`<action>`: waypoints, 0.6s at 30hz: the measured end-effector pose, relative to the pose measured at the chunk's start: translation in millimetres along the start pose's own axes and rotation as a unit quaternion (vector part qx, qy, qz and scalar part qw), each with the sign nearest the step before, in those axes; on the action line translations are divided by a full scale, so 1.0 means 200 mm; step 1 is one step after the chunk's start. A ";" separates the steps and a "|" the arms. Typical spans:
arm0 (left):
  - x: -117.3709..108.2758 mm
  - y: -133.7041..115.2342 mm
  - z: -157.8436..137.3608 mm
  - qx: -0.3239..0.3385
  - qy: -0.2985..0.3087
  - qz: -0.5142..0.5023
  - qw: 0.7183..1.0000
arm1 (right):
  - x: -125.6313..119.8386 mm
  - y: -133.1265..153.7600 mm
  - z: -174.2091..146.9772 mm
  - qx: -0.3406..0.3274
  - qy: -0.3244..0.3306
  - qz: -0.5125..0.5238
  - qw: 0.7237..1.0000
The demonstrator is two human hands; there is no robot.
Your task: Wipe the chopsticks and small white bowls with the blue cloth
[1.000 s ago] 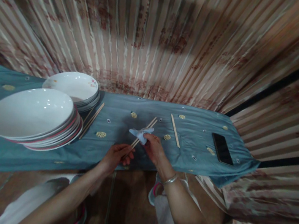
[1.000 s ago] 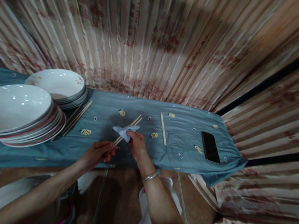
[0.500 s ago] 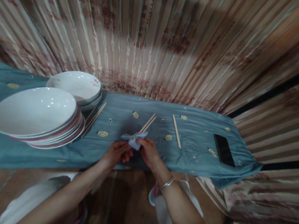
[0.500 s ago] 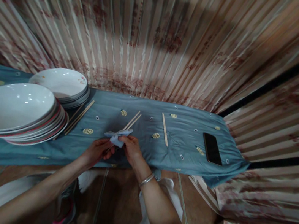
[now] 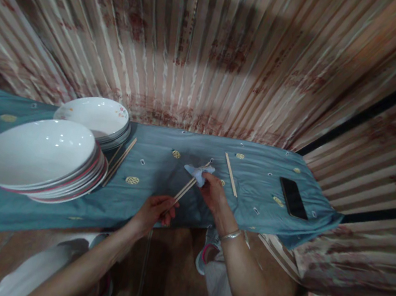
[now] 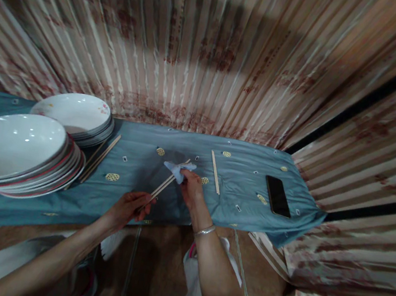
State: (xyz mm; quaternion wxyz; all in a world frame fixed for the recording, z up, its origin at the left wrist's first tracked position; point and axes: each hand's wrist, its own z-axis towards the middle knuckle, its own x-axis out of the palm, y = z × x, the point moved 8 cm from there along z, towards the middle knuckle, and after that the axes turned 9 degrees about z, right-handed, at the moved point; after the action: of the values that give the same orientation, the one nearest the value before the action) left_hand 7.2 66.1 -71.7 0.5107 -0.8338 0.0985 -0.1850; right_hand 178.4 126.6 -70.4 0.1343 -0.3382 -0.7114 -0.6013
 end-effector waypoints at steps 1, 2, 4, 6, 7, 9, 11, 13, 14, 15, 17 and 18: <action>0.00 0.00 0.00 -0.002 0.002 0.001 1.000 | -0.01 0.01 0.01 0.004 -0.009 0.012 1.000; 0.00 0.00 0.00 -0.003 0.003 0.000 1.000 | -0.02 0.02 0.01 0.009 -0.018 0.023 1.000; 0.00 0.01 0.00 -0.005 0.006 -0.003 1.000 | -0.04 0.03 0.02 0.013 -0.034 0.038 0.999; 0.00 0.02 0.00 -0.006 0.008 -0.008 1.000 | -0.05 0.04 0.02 0.010 -0.045 0.050 0.998; 0.00 0.02 0.00 -0.006 0.009 -0.010 1.000 | -0.05 0.05 0.02 0.007 -0.048 0.056 0.997; 0.00 0.03 0.00 -0.006 0.010 -0.012 1.000 | -0.06 0.06 0.01 0.005 -0.050 0.066 0.997; 0.00 0.03 -0.01 -0.007 0.008 -0.013 1.000 | -0.05 0.05 0.01 0.009 -0.048 0.065 0.997; -0.01 0.03 -0.01 -0.005 0.004 -0.014 1.000 | -0.05 0.05 0.01 0.016 -0.049 0.060 0.997; -0.01 0.03 -0.01 -0.004 0.001 -0.014 1.000 | -0.04 0.04 0.00 0.018 -0.051 0.057 0.997; -0.02 0.03 -0.01 -0.002 -0.003 -0.013 1.000 | -0.04 0.03 0.00 0.019 -0.051 0.054 0.997; -0.03 0.02 0.00 0.002 -0.009 -0.009 1.000 | -0.02 0.00 -0.01 0.021 -0.046 0.045 0.998; -0.03 0.02 0.00 0.005 -0.013 -0.009 1.000 | -0.01 -0.01 -0.01 0.021 -0.037 0.037 0.998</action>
State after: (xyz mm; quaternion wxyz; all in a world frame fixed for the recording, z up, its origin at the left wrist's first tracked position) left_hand 2.1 66.4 -76.8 0.5146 -0.8343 0.0839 -0.1791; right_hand 178.2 123.7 -73.1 0.1370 -0.3830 -0.7156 -0.5679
